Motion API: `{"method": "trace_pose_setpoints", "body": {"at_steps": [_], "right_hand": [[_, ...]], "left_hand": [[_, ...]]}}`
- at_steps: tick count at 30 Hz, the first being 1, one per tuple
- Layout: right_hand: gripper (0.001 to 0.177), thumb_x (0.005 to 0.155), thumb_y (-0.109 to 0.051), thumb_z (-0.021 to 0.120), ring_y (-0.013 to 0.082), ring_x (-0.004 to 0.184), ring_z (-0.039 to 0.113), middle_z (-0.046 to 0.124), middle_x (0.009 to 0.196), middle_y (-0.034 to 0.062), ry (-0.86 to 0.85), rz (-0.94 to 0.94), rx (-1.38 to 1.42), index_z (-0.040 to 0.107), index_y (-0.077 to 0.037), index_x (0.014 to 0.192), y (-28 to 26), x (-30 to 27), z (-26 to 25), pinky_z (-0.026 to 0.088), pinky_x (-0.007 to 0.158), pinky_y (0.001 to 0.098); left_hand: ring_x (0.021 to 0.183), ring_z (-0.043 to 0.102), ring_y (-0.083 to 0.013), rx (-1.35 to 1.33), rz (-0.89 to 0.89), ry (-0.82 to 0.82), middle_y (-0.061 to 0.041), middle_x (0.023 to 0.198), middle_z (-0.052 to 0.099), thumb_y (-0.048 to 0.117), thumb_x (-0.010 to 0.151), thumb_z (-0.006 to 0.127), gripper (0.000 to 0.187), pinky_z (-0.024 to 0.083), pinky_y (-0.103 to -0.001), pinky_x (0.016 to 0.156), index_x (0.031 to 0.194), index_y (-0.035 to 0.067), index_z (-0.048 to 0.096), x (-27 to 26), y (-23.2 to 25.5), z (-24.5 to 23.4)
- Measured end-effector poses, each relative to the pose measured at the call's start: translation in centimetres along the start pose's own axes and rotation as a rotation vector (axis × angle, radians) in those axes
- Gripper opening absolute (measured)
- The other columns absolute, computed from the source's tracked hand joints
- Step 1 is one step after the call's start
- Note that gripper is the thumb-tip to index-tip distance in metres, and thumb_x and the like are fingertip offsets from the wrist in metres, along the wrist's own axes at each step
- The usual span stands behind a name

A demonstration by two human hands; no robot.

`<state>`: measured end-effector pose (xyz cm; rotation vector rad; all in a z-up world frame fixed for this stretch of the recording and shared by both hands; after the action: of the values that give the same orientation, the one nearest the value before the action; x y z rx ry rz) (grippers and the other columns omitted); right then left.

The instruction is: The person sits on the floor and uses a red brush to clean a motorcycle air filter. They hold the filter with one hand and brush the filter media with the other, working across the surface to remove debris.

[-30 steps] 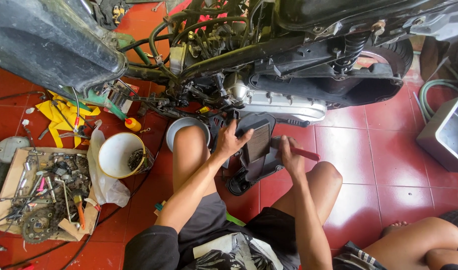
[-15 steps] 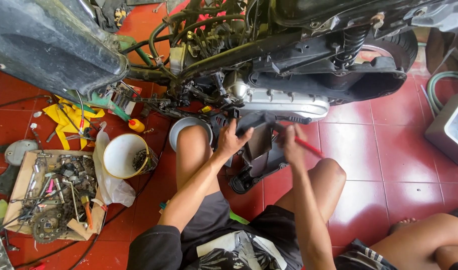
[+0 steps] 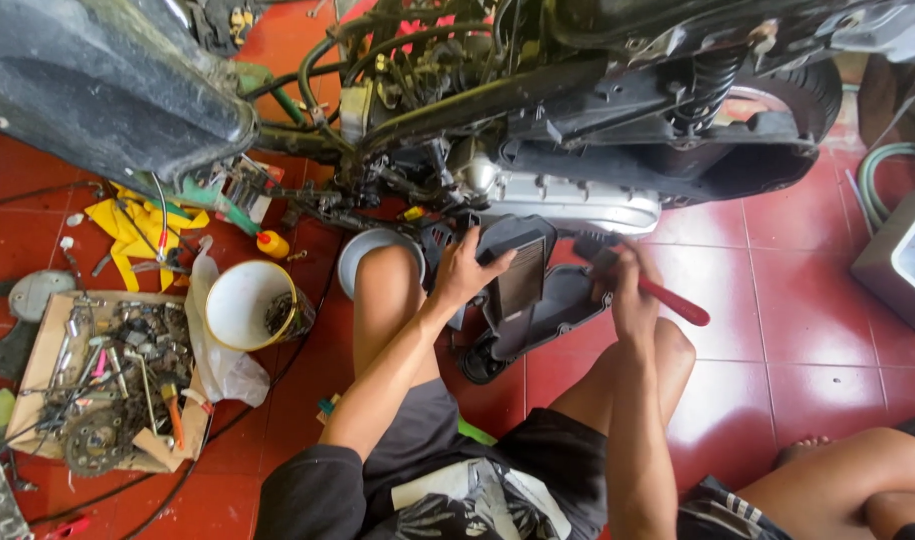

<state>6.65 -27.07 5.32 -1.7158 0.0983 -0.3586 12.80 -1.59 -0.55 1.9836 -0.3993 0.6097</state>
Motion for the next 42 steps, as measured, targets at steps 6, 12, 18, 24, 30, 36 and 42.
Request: {"method": "trace_pose_setpoints", "body": {"at_steps": [6,12,18,24,30,36,42], "right_hand": [[0.032,0.102,-0.036,0.067,0.0412,0.084,0.073,0.071,0.079,0.027,0.114,0.033,-0.268,0.07,-0.004,0.098,1.1,-1.6,7.8,0.056,0.077,0.0491],[0.019,0.102,-0.015,0.06,0.0226,0.044,0.063,0.069,0.062,0.0161,-0.157,-0.088,0.078,0.074,-0.003,0.096,-3.1,-2.6,10.0,0.051,0.045,0.034],[0.022,0.103,-0.02,0.058,0.0256,0.053,0.065,0.069,0.066,0.0148,-0.24,-0.222,-0.16,0.075,-0.006,0.102,-5.0,-2.7,10.0,0.052,0.054,0.0388],[0.024,0.105,-0.021,0.056,0.0157,0.055,0.061,0.07,0.066,0.0092,-0.144,-0.231,-0.031,0.076,-0.009,0.105,-4.5,-2.9,9.3,0.051,0.058,0.0315],[0.015,0.098,-0.017,0.063,0.0328,0.053,0.064,0.067,0.061,0.0165,-0.326,-0.203,-0.255,0.075,-0.009,0.093,-3.1,-3.7,10.9,0.049,0.055,0.0412],[0.024,0.106,-0.02,0.054,0.0209,0.056,0.065,0.071,0.065,0.0083,-0.149,-0.227,-0.175,0.077,-0.014,0.105,-5.1,-2.6,8.1,0.051,0.058,0.0334],[0.015,0.098,-0.021,0.063,0.0323,0.056,0.068,0.071,0.062,0.0092,-0.447,-0.192,-0.344,0.075,-0.012,0.096,-2.7,-3.8,10.7,0.052,0.056,0.0414]], "left_hand": [[0.071,0.075,-0.0372,0.061,0.016,-0.119,-0.021,0.074,0.073,0.047,0.079,0.083,0.057,0.059,-0.047,0.059,0.114,0.006,0.065,-1.3,-0.4,1.1],[0.071,0.075,-0.0395,0.056,0.027,-0.205,-0.019,0.076,0.074,0.054,0.074,0.083,0.061,0.06,-0.048,0.064,0.113,0.01,0.065,-2.5,-2.3,2.8],[0.074,0.075,-0.0363,0.105,0.007,-0.194,-0.015,0.076,0.074,0.052,0.07,0.083,0.059,0.059,-0.047,0.068,0.111,0.016,0.062,-2.7,-3.1,2.6],[0.066,0.075,-0.0328,0.045,0.053,-0.125,-0.012,0.069,0.072,0.049,0.074,0.083,0.054,0.059,-0.04,0.063,0.109,0.014,0.065,-2.6,-2.1,3.0],[0.059,0.072,-0.0346,0.123,0.122,-0.133,-0.016,0.061,0.068,0.032,0.066,0.085,0.07,0.057,-0.045,0.057,0.126,0.005,0.062,-4.1,-4.5,4.0],[0.053,0.071,-0.0245,0.106,0.184,-0.048,-0.008,0.057,0.066,0.048,0.079,0.081,0.048,0.055,-0.032,0.054,0.107,0.011,0.067,-2.9,-0.9,2.3],[0.052,0.069,-0.0297,0.178,0.265,-0.048,-0.011,0.053,0.06,0.043,0.078,0.078,0.06,0.054,-0.04,0.051,0.122,0.005,0.065,-5.9,-8.1,6.2]]}}
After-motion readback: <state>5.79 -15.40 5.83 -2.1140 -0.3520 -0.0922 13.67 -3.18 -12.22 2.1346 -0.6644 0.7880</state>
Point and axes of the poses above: each hand's wrist, its own x-axis towards the middle knuckle, its own z-axis out of the palm, y = z × x, the point moved 5 cm from there along x, towards the middle knuckle
